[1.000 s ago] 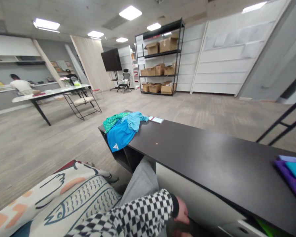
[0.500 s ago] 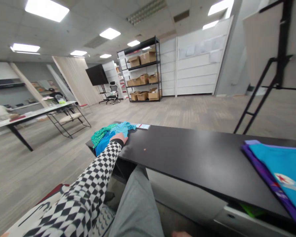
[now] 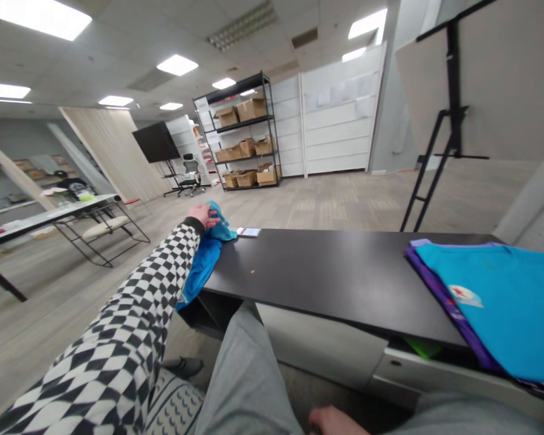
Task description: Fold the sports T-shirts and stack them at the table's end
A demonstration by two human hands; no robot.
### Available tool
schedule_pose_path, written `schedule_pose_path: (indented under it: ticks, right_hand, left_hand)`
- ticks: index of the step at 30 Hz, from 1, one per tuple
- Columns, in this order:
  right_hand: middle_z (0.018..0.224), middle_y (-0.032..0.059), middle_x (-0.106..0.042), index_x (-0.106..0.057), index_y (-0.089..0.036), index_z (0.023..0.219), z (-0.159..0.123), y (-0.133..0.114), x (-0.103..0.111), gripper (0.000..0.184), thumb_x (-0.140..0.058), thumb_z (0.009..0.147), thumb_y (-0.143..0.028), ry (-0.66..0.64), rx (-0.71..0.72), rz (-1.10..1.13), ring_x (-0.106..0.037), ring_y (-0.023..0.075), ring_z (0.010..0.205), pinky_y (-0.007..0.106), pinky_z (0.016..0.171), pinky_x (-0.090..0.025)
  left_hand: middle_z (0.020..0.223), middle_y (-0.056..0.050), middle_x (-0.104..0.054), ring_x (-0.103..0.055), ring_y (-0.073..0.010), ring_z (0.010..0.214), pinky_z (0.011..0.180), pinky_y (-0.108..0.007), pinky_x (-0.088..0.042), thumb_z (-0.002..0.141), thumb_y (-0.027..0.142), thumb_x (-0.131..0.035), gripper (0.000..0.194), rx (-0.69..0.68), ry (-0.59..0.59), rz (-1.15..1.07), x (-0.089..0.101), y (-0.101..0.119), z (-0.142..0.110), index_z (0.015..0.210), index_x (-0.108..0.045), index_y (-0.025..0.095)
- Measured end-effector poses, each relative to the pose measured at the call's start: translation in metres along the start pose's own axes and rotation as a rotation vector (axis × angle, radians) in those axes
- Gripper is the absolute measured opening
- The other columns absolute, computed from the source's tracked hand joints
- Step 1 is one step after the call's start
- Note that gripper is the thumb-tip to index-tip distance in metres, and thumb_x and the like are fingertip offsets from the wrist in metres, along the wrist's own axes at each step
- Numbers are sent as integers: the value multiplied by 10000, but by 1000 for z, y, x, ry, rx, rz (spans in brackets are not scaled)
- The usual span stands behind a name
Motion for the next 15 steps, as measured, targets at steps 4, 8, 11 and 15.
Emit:
schedule_pose_path:
  ticks: [4,8,11,15]
  right_hand:
    - [812,49,-786,-451,-309,738,-1,-13,-1,201,-607,666,-414,-2,17,-74,-845,478,1027,503,811,-558]
    - [859,58,-831,-461,-301,734,-3,-19,0,199,-634,706,-394,9,-22,-129,-855,460,1014,471,794,-570]
    - [918,57,-864,-482,-292,729,-8,-21,3,197,-669,692,-342,23,-53,-175,-858,447,1033,446,808,-585]
    - [1004,58,-891,-688,-313,785,-14,-20,6,70,-718,732,-347,48,-88,-211,-859,433,1054,435,839,-612]
  left_hand:
    - [1153,-47,-755,-706,-134,862,734,-333,-651,1211,656,-384,506,23,28,-138,-6,25,45,1293,-574,194]
    - [1232,-51,-742,-701,-106,777,688,-293,-626,1191,364,-532,260,-47,-20,-193,-43,40,38,1394,-514,201]
    - [974,-2,-730,-644,-103,649,629,-271,-583,1079,211,-659,221,-8,-138,-154,-94,17,3,1275,-565,170]
    - [1009,-38,-773,-721,-163,748,740,-336,-640,971,222,-723,427,85,-325,-41,-178,-37,-65,1384,-635,163]
Point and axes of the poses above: each hand's wrist, its own z-axis towards the middle knuckle, its own x-axis out of the back of the hand, y = z × x, the point moved 10 cm from there along z, towards the middle knuckle
